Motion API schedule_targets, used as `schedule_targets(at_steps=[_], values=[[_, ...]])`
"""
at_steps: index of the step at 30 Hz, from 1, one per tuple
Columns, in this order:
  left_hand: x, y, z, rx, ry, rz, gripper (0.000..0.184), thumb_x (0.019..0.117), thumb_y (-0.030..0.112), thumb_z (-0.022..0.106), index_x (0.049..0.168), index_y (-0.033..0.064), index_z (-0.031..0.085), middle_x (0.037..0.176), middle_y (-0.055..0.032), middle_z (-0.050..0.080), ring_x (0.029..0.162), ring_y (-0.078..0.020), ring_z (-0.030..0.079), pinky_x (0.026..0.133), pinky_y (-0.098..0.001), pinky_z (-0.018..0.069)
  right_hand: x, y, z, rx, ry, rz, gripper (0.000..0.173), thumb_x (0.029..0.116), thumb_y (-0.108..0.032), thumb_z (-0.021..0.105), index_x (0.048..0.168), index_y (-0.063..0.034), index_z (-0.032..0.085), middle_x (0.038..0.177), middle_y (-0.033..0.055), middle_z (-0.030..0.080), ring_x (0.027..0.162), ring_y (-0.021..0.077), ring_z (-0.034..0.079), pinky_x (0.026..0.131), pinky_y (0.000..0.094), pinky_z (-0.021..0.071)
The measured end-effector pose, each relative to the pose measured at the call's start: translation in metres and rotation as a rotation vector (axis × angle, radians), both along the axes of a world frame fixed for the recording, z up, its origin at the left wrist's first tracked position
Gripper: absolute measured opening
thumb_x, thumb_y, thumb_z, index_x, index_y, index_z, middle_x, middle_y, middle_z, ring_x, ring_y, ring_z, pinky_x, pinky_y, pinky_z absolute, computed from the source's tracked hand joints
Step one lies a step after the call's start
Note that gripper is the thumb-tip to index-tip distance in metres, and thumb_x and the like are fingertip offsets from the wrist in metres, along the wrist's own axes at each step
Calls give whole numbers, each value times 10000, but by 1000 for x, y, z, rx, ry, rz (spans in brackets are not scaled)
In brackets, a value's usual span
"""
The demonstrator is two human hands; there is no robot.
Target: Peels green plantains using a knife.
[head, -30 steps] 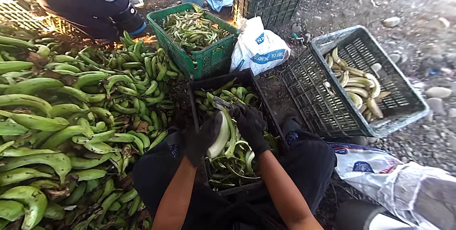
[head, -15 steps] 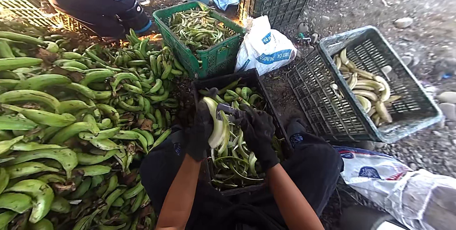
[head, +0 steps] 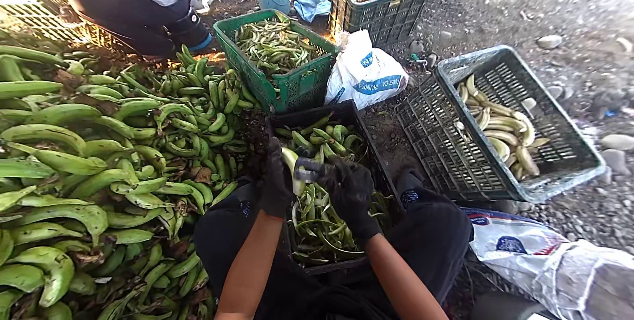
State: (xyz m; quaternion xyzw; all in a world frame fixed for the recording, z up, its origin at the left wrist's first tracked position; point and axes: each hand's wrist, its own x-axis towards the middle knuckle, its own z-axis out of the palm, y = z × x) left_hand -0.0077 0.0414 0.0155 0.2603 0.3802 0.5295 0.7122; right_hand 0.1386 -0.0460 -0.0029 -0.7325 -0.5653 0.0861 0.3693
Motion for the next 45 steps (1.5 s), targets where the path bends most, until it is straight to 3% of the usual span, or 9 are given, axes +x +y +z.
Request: schedule_targets(at_steps=[7,11,17,23,29,32,36,43,45], values=[[-11,-6,-4,-173,-204,42,439,1088,445,257,1090,134,567,849,-23,655,713,-103,665,621,-250,577,-17,-8,-20,181,-79,6,631,968,-663,391,1217,-217,761,1120,208,704,1083,447,633,931,658,430],[-5,-12,4,9,17,-106,461,1097,465,307,1105,121,614,851,-41,674,749,-146,674,660,-323,593,-7,5,12,-181,27,20,593,998,-622,346,1312,-272,707,1145,196,706,1112,442,629,874,650,463],[-3,-17,-4,156,446,0,503,1119,384,221,1360,36,493,1004,-82,603,833,-116,606,751,-313,548,-11,-1,1,-39,-107,9,656,920,-684,421,1366,-277,678,1192,249,674,1137,510,598,877,691,433],[7,-29,29,514,1080,-329,489,1106,225,262,1340,-118,521,1070,-281,655,1002,-330,661,933,-501,517,9,23,23,-419,210,183,523,1100,-432,293,1338,-125,643,1190,175,700,1151,349,644,970,589,472],[5,-24,15,184,194,-228,549,1083,463,167,1186,88,556,731,-30,654,585,-106,637,539,-255,567,17,16,16,-315,292,125,572,1054,-516,322,1298,-135,671,1175,155,700,1148,328,633,973,582,469],[-15,-13,8,-39,-60,-197,521,1097,463,256,1098,82,612,791,-68,661,654,-150,652,606,-303,584,9,-9,-10,-17,30,181,644,957,-627,448,1336,-167,691,1229,252,669,1184,491,589,973,695,420],[-21,-10,1,-193,-172,-233,547,1099,421,198,925,73,583,670,-61,621,548,-127,611,526,-250,549,7,-17,-24,242,-142,167,750,912,-770,370,1240,-212,749,1158,200,710,1120,458,631,964,670,428],[4,-22,10,225,622,-51,502,1121,379,269,1176,30,625,895,-73,657,785,-126,641,735,-319,566,6,11,15,-393,197,151,576,1010,-601,390,1279,-201,705,1155,152,708,1154,349,624,970,600,454],[5,-32,12,443,828,-108,482,1108,250,261,1308,-54,576,1163,-183,650,1063,-191,623,963,-370,500,9,20,16,-433,309,209,541,1088,-480,328,1237,-102,687,1109,155,707,1099,307,646,967,556,467]])
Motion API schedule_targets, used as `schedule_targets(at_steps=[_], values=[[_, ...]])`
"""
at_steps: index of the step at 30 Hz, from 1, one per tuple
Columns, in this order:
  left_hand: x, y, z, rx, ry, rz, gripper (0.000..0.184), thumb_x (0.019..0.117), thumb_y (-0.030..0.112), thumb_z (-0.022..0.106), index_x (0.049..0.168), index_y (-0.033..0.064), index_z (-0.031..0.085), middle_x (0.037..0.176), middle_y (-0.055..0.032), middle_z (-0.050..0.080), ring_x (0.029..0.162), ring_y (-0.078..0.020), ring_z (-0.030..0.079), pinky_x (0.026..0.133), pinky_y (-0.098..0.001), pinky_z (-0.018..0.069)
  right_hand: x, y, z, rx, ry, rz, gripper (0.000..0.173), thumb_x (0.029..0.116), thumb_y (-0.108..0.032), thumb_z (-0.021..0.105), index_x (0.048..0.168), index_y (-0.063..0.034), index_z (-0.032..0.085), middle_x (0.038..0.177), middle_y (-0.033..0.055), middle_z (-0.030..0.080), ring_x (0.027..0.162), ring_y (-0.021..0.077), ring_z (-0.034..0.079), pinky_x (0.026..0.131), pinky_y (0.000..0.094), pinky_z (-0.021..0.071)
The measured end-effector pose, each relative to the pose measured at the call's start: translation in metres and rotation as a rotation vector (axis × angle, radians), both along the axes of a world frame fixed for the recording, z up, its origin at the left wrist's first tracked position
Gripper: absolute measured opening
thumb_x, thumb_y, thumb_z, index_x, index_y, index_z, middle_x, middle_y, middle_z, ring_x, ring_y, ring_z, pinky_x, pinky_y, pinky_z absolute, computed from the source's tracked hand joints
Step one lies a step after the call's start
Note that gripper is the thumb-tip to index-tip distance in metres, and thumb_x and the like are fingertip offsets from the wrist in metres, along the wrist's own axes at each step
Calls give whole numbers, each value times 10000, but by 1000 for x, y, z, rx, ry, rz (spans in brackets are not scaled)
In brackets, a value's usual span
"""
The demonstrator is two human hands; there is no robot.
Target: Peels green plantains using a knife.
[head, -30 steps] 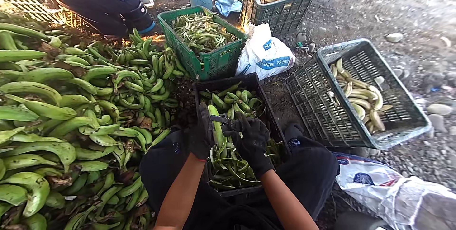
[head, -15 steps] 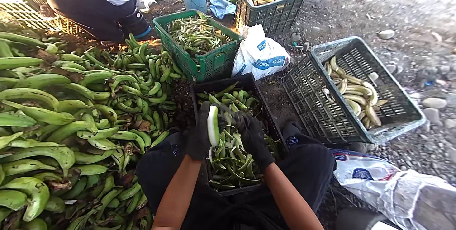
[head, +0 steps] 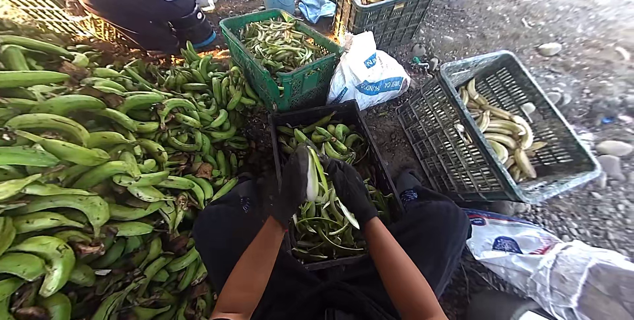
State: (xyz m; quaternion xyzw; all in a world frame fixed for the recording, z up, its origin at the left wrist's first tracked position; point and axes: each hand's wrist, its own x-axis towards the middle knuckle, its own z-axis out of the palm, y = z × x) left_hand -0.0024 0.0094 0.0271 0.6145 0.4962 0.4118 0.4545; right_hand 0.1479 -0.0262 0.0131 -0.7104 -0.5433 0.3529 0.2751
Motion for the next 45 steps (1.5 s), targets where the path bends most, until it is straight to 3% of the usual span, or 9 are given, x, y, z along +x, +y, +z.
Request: schedule_targets(at_steps=[2,6,13,25,28,33,38,42,45], values=[[-1,-9,5,66,3,-107,491,1078,186,289,1409,-111,496,1390,-260,564,1289,-238,552,1121,-388,407,4,4,2,12,67,20,526,1129,-357,265,1304,-29,637,1179,193,686,1138,312,636,1004,531,457],[-4,6,10,-324,-588,-41,505,1106,310,186,1201,23,591,867,-108,698,728,-178,687,673,-336,602,9,-3,-9,207,165,-82,580,1056,-531,330,1233,-110,688,1082,84,710,1056,198,647,950,474,493],[-26,17,9,-535,-734,-119,511,1105,419,265,1246,73,613,747,-49,624,537,-89,584,496,-215,534,19,-41,-15,469,-230,180,768,898,-793,355,1293,-245,721,1179,239,685,1109,485,613,877,692,444],[-6,5,-3,-235,-351,121,487,1120,353,270,1292,29,590,1046,-114,665,919,-154,658,829,-352,575,-13,14,5,-41,-96,-220,449,1035,-487,498,1241,-144,700,1132,201,696,1101,400,640,892,633,482],[-10,4,5,-362,-522,26,541,1113,433,239,1177,35,599,736,-69,646,582,-123,636,542,-278,583,9,16,8,60,-12,-192,547,1034,-566,443,1249,-126,688,1107,179,700,1077,376,645,888,636,475],[-34,14,7,-220,-513,-128,483,1076,383,368,1282,42,640,957,-89,720,793,-158,691,744,-332,607,36,-20,11,197,-16,196,594,972,-646,448,1262,-205,721,1093,84,725,1082,290,644,941,582,486],[-39,13,13,-52,-433,-272,535,1074,458,359,1376,91,606,793,-26,673,598,-106,624,577,-260,583,39,-46,17,196,-107,369,655,914,-706,439,1319,-261,698,1226,168,676,1185,402,582,947,653,433],[-35,9,13,62,-308,-273,488,1085,381,349,1366,87,619,1231,-11,691,992,-85,664,867,-277,571,28,-37,17,138,-83,288,595,922,-648,484,1288,-239,713,1166,157,694,1146,386,597,935,636,438],[-23,3,11,-19,-249,-114,538,1090,359,230,1314,70,625,1130,-27,711,966,-90,667,869,-296,561,13,-26,13,134,-117,98,558,918,-603,526,1260,-211,728,1136,187,690,1124,413,602,916,635,454]])
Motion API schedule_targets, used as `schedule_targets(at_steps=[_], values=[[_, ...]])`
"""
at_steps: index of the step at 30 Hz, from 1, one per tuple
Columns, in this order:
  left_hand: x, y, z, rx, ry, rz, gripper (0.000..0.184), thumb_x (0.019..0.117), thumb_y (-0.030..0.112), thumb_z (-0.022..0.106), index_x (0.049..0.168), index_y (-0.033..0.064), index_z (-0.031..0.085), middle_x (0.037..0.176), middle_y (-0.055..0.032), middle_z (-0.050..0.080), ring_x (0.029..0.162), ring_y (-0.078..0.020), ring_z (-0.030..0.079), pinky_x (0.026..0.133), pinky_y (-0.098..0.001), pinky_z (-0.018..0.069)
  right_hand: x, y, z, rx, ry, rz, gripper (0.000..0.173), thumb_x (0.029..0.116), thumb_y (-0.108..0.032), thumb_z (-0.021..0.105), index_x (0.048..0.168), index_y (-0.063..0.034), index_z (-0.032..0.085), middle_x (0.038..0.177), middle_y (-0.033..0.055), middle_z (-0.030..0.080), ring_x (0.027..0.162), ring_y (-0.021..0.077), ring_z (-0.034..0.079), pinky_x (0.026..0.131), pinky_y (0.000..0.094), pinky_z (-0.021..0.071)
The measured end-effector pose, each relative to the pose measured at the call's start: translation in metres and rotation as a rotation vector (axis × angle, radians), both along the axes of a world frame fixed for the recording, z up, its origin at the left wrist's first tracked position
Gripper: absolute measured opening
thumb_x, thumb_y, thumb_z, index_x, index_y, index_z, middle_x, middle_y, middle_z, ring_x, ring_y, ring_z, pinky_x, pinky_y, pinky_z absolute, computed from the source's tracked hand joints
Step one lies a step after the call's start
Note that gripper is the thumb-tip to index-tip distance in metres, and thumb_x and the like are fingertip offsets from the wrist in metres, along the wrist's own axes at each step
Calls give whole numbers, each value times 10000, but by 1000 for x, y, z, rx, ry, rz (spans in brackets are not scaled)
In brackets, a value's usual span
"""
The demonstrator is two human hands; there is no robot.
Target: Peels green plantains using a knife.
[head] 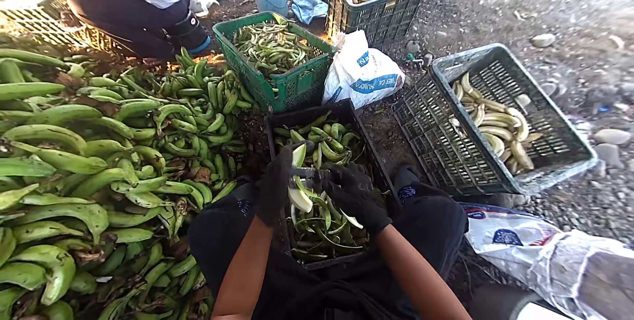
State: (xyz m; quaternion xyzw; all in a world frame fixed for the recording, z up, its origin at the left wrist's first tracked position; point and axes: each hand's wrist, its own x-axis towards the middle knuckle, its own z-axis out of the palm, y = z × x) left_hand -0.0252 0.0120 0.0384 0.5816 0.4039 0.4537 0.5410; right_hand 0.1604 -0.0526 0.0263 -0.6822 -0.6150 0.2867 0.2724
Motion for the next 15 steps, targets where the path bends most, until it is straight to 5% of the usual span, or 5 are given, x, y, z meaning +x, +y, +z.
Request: schedule_targets(at_steps=[5,7,9,12,15], values=[[8,-8,4,-124,-109,35,503,1115,345,207,1184,49,607,892,-24,680,793,-84,669,737,-265,592,-4,29,10,16,46,-287,458,986,-496,574,1315,-198,685,1183,216,678,1147,448,600,904,674,455],[3,-8,2,-157,-169,-33,553,1102,368,187,1194,34,619,786,-19,676,664,-73,653,620,-236,586,11,33,17,97,174,-293,441,1014,-483,548,1256,-145,694,1073,191,693,1020,405,637,830,669,472],[-5,2,-6,-184,-253,-95,659,1086,450,147,1256,35,630,728,-24,655,577,-91,620,540,-246,569,34,29,20,110,243,-226,499,1009,-593,492,1266,-207,676,991,120,679,886,305,641,739,588,508],[-15,14,-14,-176,-125,-3,520,1106,386,247,1285,65,615,861,-39,685,660,-107,645,609,-275,591,74,24,13,-8,107,-114,610,993,-701,399,1090,-180,702,862,89,680,785,273,661,690,563,514],[-32,23,-18,-217,555,-31,393,1056,302,532,1332,28,591,1103,-128,682,952,-180,668,873,-364,565,104,5,-9,-375,-88,-33,617,993,-634,504,1045,-57,717,984,192,699,970,366,663,873,637,484]])
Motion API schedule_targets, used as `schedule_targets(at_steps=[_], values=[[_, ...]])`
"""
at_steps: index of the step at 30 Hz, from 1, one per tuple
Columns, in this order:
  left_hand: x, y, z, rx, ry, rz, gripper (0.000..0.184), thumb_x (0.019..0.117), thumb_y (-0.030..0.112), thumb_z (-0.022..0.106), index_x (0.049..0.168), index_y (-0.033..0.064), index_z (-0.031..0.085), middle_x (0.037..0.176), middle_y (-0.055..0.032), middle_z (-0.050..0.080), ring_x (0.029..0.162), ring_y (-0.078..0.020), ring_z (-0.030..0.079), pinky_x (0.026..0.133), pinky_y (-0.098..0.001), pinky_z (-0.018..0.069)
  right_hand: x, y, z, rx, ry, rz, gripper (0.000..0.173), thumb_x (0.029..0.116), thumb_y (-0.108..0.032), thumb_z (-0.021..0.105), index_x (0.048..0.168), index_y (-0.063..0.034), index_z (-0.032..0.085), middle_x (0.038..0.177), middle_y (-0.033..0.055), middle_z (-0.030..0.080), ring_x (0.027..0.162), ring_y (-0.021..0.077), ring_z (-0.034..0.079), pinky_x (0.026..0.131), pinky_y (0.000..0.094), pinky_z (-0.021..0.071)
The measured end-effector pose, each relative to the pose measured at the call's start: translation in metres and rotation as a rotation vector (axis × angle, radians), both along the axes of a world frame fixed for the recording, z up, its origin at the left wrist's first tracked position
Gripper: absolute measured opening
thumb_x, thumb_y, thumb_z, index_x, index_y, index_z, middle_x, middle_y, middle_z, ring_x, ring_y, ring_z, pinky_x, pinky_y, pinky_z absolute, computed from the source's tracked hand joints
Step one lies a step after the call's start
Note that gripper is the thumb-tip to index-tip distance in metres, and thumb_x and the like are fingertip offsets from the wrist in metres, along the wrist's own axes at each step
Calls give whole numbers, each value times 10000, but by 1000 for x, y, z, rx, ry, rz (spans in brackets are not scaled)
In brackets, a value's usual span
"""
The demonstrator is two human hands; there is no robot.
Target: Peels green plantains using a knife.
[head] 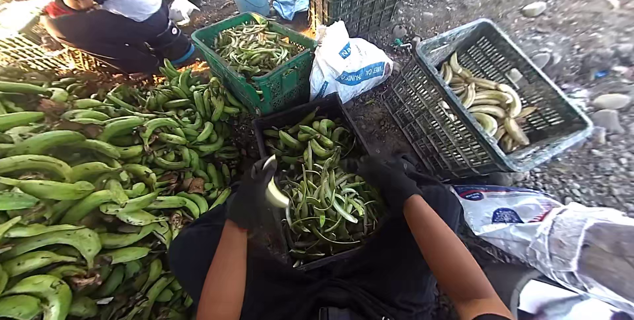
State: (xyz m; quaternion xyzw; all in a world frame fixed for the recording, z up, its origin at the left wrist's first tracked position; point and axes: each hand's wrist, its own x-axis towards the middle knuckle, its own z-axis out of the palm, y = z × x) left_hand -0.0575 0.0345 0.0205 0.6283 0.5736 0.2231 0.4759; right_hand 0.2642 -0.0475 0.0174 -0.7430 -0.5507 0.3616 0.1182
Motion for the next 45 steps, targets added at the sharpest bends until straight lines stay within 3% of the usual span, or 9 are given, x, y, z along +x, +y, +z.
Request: schedule_targets(at_steps=[3,5,13,16,18,25,32,38,45], values=[[10,9,-13,-206,736,-350,584,1025,493,546,1382,33,575,1327,-245,613,1279,-403,560,1086,-620,399,2,-24,-20,-399,-227,84,832,916,-771,470,1155,-5,688,1254,267,646,1255,449,570,1035,702,391],[33,12,-21,-274,783,-445,560,1038,478,527,1314,-3,605,1293,-264,615,1249,-415,566,1061,-619,406,-5,-31,-21,-509,-261,159,911,875,-815,476,1152,28,678,1283,291,624,1290,470,537,1051,711,355],[250,32,95,-230,-664,-444,480,1101,429,246,1342,83,475,1012,-87,698,883,-202,712,790,-394,615,-4,-32,-25,-397,-24,224,757,967,-701,471,1115,16,667,1202,268,650,1211,434,588,1015,679,394],[284,43,110,143,-184,-547,462,1109,393,375,1465,121,485,1154,-91,698,991,-190,715,861,-382,612,10,-38,-15,-305,96,109,661,1021,-593,477,1163,25,664,1230,264,647,1211,423,596,1008,660,425],[282,56,81,403,313,-725,545,1080,475,417,1516,151,459,1333,-162,638,1186,-328,641,998,-574,499,19,-43,-5,-275,133,9,651,1018,-584,490,1140,30,667,1217,263,650,1199,418,601,998,653,430],[251,82,-45,147,1051,-943,603,1067,473,441,1524,80,443,1474,-246,511,1381,-446,466,1117,-661,348,53,-67,23,4,216,-317,442,1086,-317,463,1286,37,635,1292,265,637,1252,387,591,1077,552,427],[236,73,-79,91,1132,-910,551,1019,447,566,1393,42,572,1428,-277,530,1360,-475,466,1089,-680,365,62,-60,7,107,240,-320,396,1085,-283,464,1271,0,668,1250,220,671,1205,326,622,1065,507,446],[161,88,-40,39,648,-493,463,1057,381,538,1287,-16,599,1172,-267,652,1102,-402,636,995,-594,475,59,-61,-12,202,315,-421,276,1028,-237,591,1128,-3,699,975,174,695,894,275,663,845,491,532],[91,6,-1,-75,88,163,504,1036,435,556,1232,-29,573,968,-132,637,807,-160,633,750,-360,568,42,-42,-25,144,494,-210,635,1029,-655,357,1211,-132,668,908,70,673,779,189,632,743,448,542]])
